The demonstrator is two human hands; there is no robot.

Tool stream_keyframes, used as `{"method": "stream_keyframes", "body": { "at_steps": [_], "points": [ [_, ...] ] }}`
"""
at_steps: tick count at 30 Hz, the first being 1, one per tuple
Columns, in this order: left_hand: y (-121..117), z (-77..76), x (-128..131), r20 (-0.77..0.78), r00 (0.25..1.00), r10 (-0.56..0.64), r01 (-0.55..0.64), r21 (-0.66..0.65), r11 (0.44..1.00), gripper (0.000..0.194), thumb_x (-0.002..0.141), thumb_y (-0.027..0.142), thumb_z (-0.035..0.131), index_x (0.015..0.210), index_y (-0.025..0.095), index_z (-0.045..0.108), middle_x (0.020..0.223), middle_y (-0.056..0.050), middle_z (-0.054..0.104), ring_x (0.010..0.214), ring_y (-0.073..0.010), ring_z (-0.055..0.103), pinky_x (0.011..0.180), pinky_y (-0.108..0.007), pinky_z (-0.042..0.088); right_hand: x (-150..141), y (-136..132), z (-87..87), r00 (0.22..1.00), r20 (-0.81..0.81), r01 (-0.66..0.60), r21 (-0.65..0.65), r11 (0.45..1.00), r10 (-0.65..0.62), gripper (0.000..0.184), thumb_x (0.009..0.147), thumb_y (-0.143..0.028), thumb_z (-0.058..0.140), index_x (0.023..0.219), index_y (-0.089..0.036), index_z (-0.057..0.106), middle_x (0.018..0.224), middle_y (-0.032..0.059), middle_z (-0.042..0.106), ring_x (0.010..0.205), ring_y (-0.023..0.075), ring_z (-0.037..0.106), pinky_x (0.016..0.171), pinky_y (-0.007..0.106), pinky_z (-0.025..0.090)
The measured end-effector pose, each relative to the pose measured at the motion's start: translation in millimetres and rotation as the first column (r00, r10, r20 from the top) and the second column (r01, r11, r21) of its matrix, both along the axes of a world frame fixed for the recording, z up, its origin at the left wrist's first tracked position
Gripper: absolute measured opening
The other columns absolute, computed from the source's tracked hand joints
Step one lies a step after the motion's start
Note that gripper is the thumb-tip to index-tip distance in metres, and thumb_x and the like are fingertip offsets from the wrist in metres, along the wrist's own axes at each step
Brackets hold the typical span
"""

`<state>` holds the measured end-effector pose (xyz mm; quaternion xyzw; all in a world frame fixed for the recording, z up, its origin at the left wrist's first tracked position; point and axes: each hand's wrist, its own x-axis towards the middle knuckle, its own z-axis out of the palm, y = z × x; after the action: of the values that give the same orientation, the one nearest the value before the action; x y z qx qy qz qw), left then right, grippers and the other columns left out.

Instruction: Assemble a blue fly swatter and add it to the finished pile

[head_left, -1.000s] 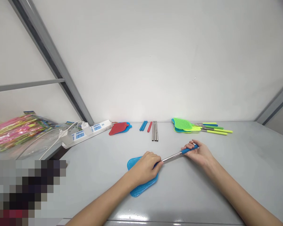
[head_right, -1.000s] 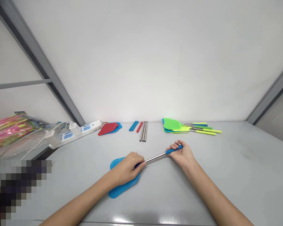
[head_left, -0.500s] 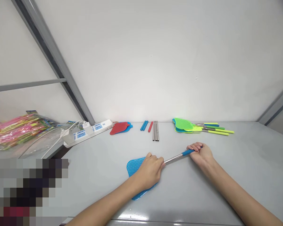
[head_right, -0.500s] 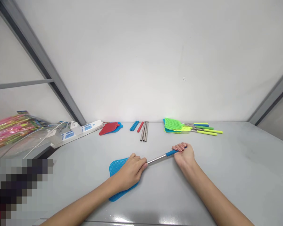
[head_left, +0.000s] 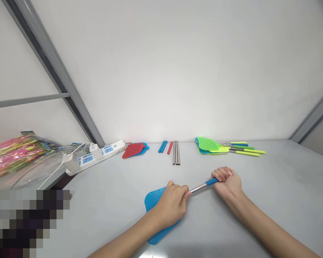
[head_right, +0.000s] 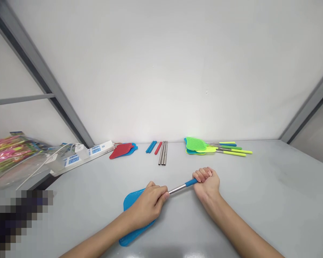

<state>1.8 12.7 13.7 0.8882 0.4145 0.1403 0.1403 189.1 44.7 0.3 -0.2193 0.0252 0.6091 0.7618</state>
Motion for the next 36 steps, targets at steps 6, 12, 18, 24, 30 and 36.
{"method": "stream_keyframes", "body": {
  "at_steps": [6, 12, 18, 24, 30, 36],
  "points": [
    [7.6, 4.2, -3.2, -0.046, 0.999, 0.0, 0.002, 0.05, 0.999, 0.03, 0.085, 0.025, 0.024, 0.061, 0.017, 0.04, 0.056, 0.0, 0.047, 0.054, -0.0115, 0.039, 0.064, -0.029, 0.03, -2.7, 3.7, 3.3, 0.996, 0.026, -0.077, -0.18, 0.981, 0.083, 0.02, 0.078, -0.019, 0.026, 0.058, -0.018, 0.025, 0.044, -0.0062, 0.028, 0.035, 0.0067, 0.031, 0.037, 0.021, 0.033],
    [16.9, -2.6, -4.9, -0.099, 0.995, -0.001, 0.015, 0.141, 0.99, 0.029, 0.085, 0.023, 0.025, 0.063, 0.017, 0.042, 0.058, -0.001, 0.048, 0.057, -0.013, 0.04, 0.065, -0.03, 0.029, 0.2, 7.7, 3.5, 0.992, -0.016, -0.12, -0.376, 0.919, 0.123, 0.021, 0.081, -0.019, 0.019, 0.068, -0.018, 0.035, 0.057, -0.001, 0.041, 0.045, 0.0097, 0.044, 0.046, 0.028, 0.042],
    [24.8, 5.2, -2.3, -0.118, 0.993, 0.004, 0.022, 0.219, 0.976, 0.027, 0.084, 0.021, 0.025, 0.065, 0.017, 0.043, 0.058, -0.002, 0.048, 0.059, -0.0138, 0.04, 0.068, -0.031, 0.029, -9.1, 11.6, 13.7, 1.0, 0.008, -0.005, -0.196, 0.981, 0.007, 0.023, 0.079, -0.017, 0.018, 0.056, -0.018, 0.022, 0.043, -0.0063, 0.023, 0.032, 0.0057, 0.025, 0.036, 0.019, 0.03],
    [21.8, 10.2, -0.8, -0.101, 0.995, 0.008, 0.015, 0.226, 0.974, 0.028, 0.084, 0.021, 0.025, 0.063, 0.017, 0.043, 0.055, -0.001, 0.046, 0.055, -0.0132, 0.038, 0.067, -0.031, 0.029, -13.6, 11.3, 11.2, 0.996, 0.055, 0.073, -0.09, 0.993, -0.068, 0.024, 0.075, -0.016, 0.018, 0.051, -0.017, 0.021, 0.037, -0.0058, 0.019, 0.029, 0.0056, 0.02, 0.034, 0.02, 0.024],
    [17.6, 4.0, -0.2, -0.043, 0.999, 0.02, -0.015, 0.114, 0.993, 0.03, 0.085, 0.023, 0.022, 0.064, 0.018, 0.043, 0.057, 0.0, 0.047, 0.053, -0.0117, 0.039, 0.066, -0.03, 0.03, -19.7, 4.7, 12.8, 0.99, 0.081, 0.114, -0.005, 0.993, -0.113, 0.022, 0.069, -0.017, 0.023, 0.048, -0.017, 0.02, 0.036, -0.0056, 0.017, 0.029, 0.0063, 0.017, 0.033, 0.02, 0.021],
    [17.8, 5.2, -0.6, -0.03, 0.999, 0.011, -0.009, 0.078, 0.997, 0.029, 0.085, 0.023, 0.023, 0.063, 0.019, 0.042, 0.055, 0.001, 0.046, 0.053, -0.0113, 0.04, 0.066, -0.03, 0.031, -25.3, 3.6, 15.7, 0.994, 0.028, 0.11, -0.005, 0.994, -0.11, 0.021, 0.068, -0.019, 0.027, 0.048, -0.018, 0.02, 0.035, -0.0063, 0.016, 0.03, 0.0067, 0.015, 0.032, 0.02, 0.02]
  ]
}}
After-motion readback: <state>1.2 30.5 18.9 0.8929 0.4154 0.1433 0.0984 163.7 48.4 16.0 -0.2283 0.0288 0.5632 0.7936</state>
